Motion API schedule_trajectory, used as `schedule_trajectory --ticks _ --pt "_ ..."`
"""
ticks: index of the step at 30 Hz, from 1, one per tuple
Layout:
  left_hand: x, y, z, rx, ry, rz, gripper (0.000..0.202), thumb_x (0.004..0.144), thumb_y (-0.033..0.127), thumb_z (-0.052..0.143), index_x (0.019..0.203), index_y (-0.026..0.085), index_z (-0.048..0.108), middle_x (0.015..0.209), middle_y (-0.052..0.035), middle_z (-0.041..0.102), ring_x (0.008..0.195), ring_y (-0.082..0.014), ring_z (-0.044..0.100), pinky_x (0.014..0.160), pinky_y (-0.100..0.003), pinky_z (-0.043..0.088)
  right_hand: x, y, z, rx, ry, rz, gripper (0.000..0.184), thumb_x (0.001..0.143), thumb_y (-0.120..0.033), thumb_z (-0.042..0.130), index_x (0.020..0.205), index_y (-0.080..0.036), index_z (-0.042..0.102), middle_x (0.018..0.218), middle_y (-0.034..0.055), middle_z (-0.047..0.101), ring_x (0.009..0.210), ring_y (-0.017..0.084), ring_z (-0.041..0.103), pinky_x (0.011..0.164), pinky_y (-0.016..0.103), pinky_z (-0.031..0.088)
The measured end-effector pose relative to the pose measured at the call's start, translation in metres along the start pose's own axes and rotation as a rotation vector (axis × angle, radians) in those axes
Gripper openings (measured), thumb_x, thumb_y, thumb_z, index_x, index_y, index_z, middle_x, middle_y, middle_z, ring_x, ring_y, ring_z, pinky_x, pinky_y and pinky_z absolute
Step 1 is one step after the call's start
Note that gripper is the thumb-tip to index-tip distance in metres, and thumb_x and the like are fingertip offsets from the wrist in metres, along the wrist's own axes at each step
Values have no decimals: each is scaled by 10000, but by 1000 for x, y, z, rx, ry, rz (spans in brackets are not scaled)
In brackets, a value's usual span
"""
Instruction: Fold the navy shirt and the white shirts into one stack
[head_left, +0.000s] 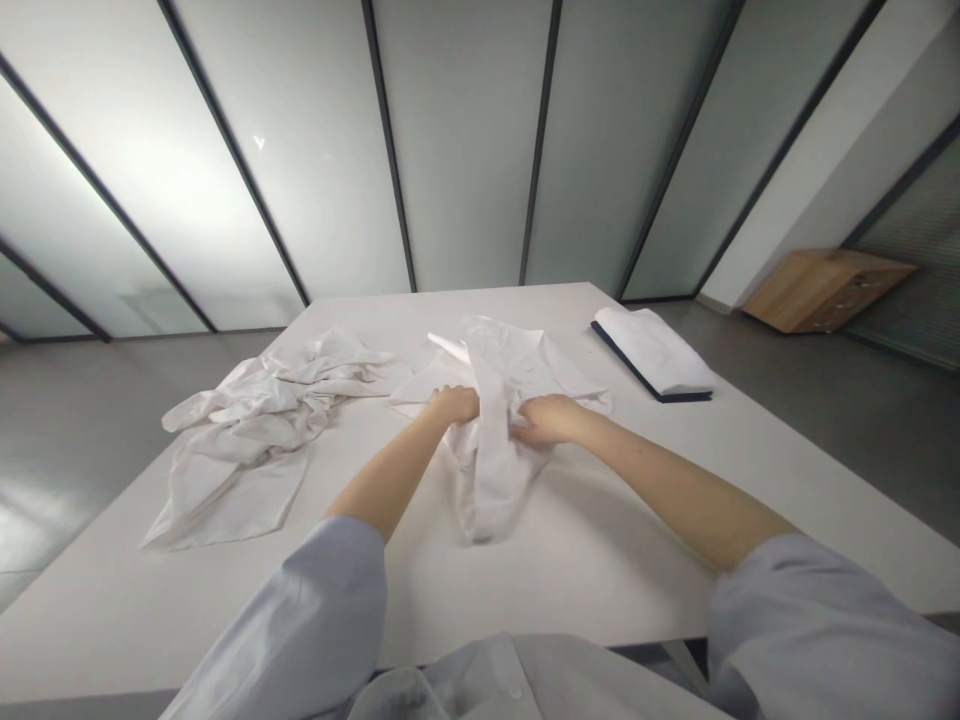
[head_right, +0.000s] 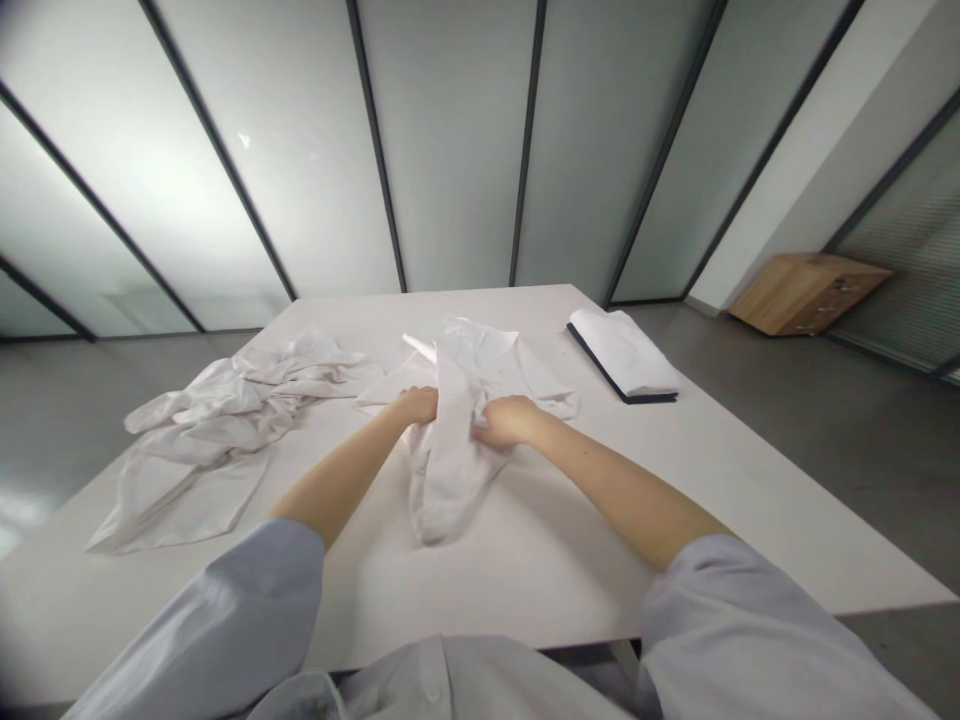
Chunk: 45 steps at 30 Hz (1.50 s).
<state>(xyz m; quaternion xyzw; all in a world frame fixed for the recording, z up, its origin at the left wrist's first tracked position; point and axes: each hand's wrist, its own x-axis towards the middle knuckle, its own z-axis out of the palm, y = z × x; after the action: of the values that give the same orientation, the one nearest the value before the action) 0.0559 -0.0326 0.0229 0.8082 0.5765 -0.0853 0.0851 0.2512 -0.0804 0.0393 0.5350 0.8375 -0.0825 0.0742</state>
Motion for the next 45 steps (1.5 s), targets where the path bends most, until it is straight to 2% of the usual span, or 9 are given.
schedule_trajectory --ticks 4,9,13,17,22,26,30,36,45 --pt "26 -2 -4 -36 -14 183 397 864 325 557 1254 283 622 1383 -77 574 1267 -268 532 1047 -420 401 6 11 -9 253 -59 -278 439 884 -524 497 1172 -268 708 1098 31 735 980 240 671 848 295 482" --pt "34 -10 5 -245 -22 476 558 736 292 708 1279 218 607 1396 -81 563 1255 -259 540 1057 -343 405 38 59 6 102 259 -28 555 890 -491 511 1378 -229 554 1462 79 493 1375 275 392 1090 371 337" --pt "32 -11 11 -187 -74 519 731 674 234 755 1368 250 527 1436 -71 524 1278 -287 513 1076 -360 383 49 81 31 70 149 211 734 892 -646 416 1502 -241 361 1582 124 281 1449 326 240 1131 513 237" --pt "36 -16 -4 -8 -5 372 640 761 269 704 1370 293 510 1459 -74 493 1354 -278 425 1116 -410 321 43 69 35 55 101 315 861 821 -782 388 1494 -246 367 1573 170 282 1404 411 296 1057 600 296" --pt "39 -36 -41 131 409 -135 456 882 336 566 1303 163 555 1370 -194 539 1332 -332 429 1078 -499 329 23 42 9 -38 20 359 770 790 -774 454 1192 -158 684 1183 230 660 1102 387 611 882 477 464" --pt "27 -45 -52 33 360 -299 485 931 487 407 1168 137 644 1154 -189 665 1105 -313 614 905 -416 471 15 32 -11 -58 -49 180 557 818 -670 525 1028 -207 755 1055 160 722 997 341 663 841 417 485" --pt "4 -26 -29 -10 229 -245 722 909 671 275 1145 114 670 1142 -214 670 1102 -338 617 914 -437 458 27 44 -8 -2 148 -7 566 869 -600 507 1292 -242 623 1324 114 612 1218 314 549 1021 410 399" --pt "-24 20 29 77 232 -126 975 828 735 398 1496 33 286 1416 -302 452 1342 -423 382 1004 -533 370 42 70 34 65 187 147 762 862 -677 457 1483 -244 370 1563 138 311 1432 361 243 1114 582 226" --pt "14 -10 24 48 247 196 900 807 765 413 1516 233 253 1515 -131 394 1374 -330 352 1127 -462 230 -2 58 34 10 18 382 849 814 -788 386 1365 -153 504 1329 262 534 1159 417 556 925 534 428"
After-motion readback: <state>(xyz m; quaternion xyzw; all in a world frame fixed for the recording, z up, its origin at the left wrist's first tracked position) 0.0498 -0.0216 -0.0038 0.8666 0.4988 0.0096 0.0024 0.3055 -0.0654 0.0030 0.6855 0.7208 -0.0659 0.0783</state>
